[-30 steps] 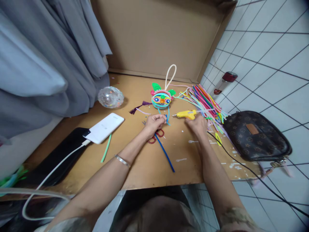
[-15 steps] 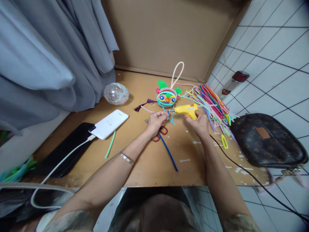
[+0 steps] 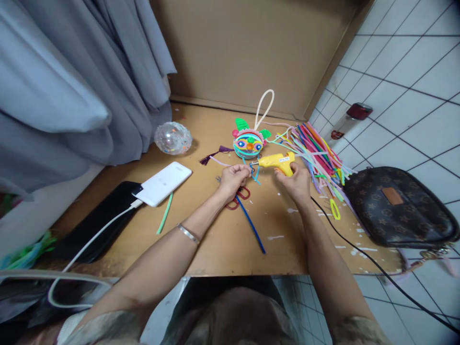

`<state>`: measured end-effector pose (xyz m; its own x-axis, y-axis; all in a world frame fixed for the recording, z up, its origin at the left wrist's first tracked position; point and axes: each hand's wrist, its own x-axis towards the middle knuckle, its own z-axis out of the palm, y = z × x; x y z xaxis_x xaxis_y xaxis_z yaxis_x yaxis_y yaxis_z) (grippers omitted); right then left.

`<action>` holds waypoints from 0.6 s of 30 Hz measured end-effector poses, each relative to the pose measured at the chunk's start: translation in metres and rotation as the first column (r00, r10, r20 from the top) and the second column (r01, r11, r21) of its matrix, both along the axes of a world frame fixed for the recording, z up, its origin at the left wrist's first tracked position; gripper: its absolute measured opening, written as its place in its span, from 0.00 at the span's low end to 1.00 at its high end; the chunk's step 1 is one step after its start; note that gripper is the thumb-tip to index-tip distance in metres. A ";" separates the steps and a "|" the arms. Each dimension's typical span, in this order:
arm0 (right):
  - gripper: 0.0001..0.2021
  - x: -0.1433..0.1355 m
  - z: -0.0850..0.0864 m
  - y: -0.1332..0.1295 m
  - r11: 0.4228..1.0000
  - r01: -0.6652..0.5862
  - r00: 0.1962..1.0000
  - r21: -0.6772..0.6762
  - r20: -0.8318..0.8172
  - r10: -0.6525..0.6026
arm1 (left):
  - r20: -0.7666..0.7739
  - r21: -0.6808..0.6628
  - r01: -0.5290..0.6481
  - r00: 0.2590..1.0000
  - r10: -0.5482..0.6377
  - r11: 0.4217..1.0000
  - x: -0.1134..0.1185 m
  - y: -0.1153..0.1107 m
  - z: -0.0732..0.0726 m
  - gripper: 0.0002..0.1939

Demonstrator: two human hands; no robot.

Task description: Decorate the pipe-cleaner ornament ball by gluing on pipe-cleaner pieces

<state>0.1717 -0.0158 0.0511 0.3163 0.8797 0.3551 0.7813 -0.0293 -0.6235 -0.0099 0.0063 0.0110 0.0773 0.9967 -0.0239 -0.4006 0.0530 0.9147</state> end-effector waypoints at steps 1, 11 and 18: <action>0.14 0.000 0.001 0.000 1.000 0.004 1.000 0.003 0.006 -0.004 | -0.001 -0.004 0.002 1.000 -0.002 1.000 0.000 0.000 0.000 0.06; 0.14 0.002 -0.005 0.004 1.000 0.008 0.999 0.030 -0.038 -0.007 | -0.011 -0.021 -0.005 1.000 0.004 1.000 0.000 0.001 -0.001 0.05; 0.14 0.000 -0.008 0.005 0.999 -0.023 1.000 0.030 -0.003 0.023 | -0.017 -0.030 -0.005 1.000 0.004 1.000 0.000 0.000 0.001 0.05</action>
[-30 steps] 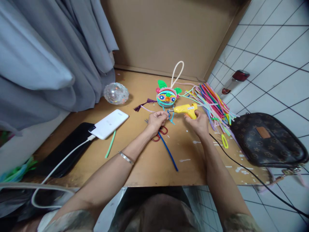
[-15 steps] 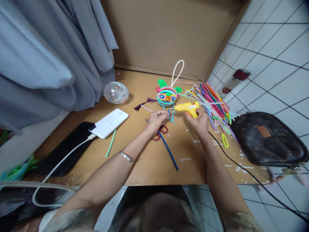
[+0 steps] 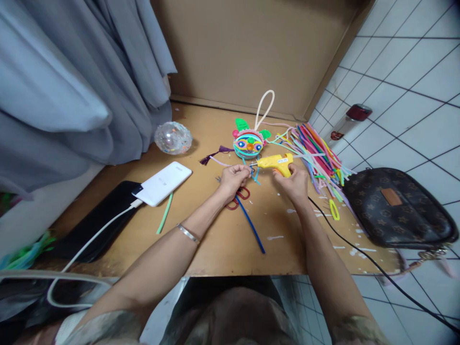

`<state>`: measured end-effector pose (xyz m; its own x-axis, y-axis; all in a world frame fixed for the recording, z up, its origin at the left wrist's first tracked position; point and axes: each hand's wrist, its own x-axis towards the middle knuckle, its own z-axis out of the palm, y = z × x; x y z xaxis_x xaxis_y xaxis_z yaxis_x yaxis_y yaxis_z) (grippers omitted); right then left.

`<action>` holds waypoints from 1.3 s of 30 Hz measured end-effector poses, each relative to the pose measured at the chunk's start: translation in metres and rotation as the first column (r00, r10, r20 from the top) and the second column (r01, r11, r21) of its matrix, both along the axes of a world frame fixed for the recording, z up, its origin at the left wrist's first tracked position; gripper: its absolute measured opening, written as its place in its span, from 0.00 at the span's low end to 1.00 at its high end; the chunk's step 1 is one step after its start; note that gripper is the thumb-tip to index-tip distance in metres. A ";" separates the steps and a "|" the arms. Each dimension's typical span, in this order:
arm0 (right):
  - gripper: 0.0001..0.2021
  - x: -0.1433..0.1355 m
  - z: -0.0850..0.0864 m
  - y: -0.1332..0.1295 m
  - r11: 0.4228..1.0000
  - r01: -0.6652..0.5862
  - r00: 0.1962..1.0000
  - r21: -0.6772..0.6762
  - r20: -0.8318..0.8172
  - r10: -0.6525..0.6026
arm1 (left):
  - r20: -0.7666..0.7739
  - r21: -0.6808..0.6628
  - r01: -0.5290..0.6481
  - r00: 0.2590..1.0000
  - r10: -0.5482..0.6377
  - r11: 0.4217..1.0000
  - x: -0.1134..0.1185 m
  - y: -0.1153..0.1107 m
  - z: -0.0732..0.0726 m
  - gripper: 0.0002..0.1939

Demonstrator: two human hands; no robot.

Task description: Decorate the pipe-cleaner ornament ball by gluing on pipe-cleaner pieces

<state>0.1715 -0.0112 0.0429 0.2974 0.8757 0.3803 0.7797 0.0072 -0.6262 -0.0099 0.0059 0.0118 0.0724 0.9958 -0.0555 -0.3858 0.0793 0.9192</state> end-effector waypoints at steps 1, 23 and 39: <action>0.14 0.000 0.000 0.000 1.000 0.015 1.000 0.004 0.004 -0.015 | -0.002 -0.001 0.001 1.000 -0.001 1.000 0.000 0.000 0.000 0.05; 0.15 -0.002 0.004 -0.002 0.995 0.082 0.997 0.058 0.011 -0.083 | 0.013 -0.020 -0.006 1.000 0.006 1.000 -0.001 0.000 0.004 0.04; 0.17 0.003 -0.010 0.000 0.979 0.182 0.961 0.092 0.194 -0.197 | 0.003 -0.010 0.000 1.000 0.000 1.000 0.000 0.000 0.001 0.05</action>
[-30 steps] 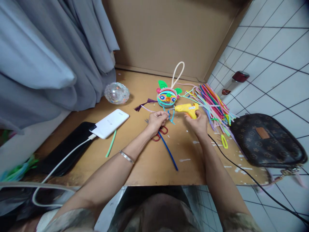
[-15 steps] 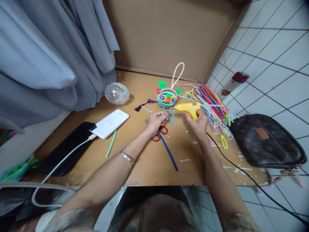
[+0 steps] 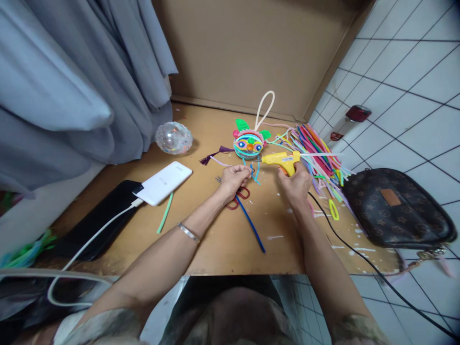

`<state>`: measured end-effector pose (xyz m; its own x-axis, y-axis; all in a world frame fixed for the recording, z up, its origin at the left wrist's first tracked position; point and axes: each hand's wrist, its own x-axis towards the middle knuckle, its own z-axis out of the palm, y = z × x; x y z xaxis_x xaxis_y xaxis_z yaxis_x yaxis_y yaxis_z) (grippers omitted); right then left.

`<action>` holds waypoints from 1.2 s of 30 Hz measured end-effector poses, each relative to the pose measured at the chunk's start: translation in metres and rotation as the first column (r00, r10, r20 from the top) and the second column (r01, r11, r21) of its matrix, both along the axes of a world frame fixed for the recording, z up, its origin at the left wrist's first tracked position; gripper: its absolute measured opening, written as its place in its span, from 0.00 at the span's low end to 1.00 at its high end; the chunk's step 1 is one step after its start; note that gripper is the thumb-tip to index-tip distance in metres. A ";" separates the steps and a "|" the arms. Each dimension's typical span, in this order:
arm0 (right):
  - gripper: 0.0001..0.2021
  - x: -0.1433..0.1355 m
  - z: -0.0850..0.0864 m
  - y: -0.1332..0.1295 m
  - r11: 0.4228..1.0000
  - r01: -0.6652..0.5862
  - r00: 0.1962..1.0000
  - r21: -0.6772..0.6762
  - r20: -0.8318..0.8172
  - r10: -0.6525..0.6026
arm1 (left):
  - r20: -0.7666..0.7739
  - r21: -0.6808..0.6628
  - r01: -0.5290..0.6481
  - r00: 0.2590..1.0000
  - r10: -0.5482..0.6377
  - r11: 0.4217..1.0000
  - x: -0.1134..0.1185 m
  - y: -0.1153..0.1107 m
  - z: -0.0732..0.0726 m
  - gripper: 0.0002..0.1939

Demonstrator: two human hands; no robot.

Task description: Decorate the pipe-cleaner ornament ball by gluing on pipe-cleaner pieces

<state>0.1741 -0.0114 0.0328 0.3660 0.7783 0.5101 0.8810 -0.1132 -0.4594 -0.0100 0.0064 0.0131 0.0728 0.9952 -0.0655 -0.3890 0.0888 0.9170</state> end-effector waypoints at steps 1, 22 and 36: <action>0.18 0.004 -0.002 0.002 0.999 0.033 0.999 -0.007 0.002 -0.033 | 0.000 0.003 0.001 1.000 -0.001 1.000 0.000 0.000 0.000 0.05; 0.13 0.014 -0.008 0.002 0.973 -0.208 0.962 0.096 0.202 0.185 | 0.161 -0.040 0.154 0.976 -0.146 0.987 -0.005 -0.005 0.007 0.14; 0.12 -0.020 -0.013 -0.009 0.677 -0.679 0.725 0.284 0.406 0.557 | 0.301 -0.127 0.329 0.912 -0.279 0.936 0.001 -0.016 0.013 0.14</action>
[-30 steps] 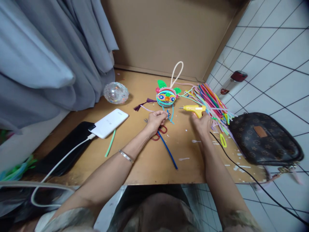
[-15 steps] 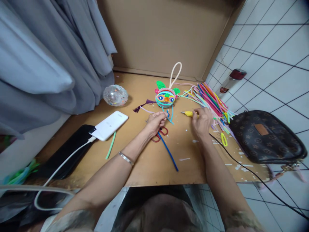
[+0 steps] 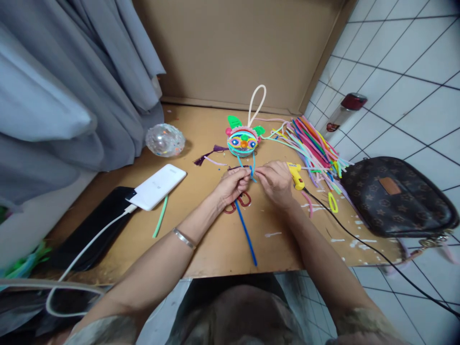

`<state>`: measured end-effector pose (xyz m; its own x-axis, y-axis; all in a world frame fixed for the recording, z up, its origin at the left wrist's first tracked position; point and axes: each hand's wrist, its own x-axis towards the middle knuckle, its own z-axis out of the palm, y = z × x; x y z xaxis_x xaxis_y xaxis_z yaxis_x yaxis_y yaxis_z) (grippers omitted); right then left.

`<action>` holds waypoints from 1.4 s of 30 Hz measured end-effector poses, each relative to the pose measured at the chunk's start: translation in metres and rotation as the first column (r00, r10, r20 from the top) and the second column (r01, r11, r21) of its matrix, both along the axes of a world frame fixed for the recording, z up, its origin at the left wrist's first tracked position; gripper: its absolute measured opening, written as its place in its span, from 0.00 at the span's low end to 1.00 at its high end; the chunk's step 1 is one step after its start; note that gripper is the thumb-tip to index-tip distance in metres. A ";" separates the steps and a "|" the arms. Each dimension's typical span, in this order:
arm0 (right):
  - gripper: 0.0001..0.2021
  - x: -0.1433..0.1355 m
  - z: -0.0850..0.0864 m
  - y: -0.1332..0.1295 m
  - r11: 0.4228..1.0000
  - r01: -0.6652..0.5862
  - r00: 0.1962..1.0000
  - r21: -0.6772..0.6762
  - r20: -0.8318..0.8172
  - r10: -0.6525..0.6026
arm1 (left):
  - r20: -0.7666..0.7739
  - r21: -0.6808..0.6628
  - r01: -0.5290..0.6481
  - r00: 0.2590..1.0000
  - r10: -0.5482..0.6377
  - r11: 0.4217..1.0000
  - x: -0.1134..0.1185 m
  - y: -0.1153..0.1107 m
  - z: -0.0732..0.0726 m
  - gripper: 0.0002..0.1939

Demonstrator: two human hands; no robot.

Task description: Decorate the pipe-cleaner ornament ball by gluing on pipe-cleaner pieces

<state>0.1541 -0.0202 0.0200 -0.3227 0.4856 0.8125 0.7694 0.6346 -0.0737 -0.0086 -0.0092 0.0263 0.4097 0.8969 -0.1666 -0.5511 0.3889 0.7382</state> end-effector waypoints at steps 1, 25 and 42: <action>0.12 0.000 -0.001 0.000 1.000 -0.006 1.000 0.002 0.012 0.006 | -0.003 -0.003 0.000 1.000 0.000 1.000 0.000 0.000 0.000 0.13; 0.11 -0.003 -0.003 0.001 0.987 -0.083 0.995 0.140 0.073 0.073 | 0.084 -0.103 0.165 0.984 -0.157 0.981 -0.007 0.006 -0.005 0.13; 0.07 -0.019 -0.002 -0.002 0.912 -0.222 0.758 -0.346 -0.649 -0.061 | -0.124 0.176 -0.135 0.980 0.158 0.975 0.001 -0.001 -0.004 0.18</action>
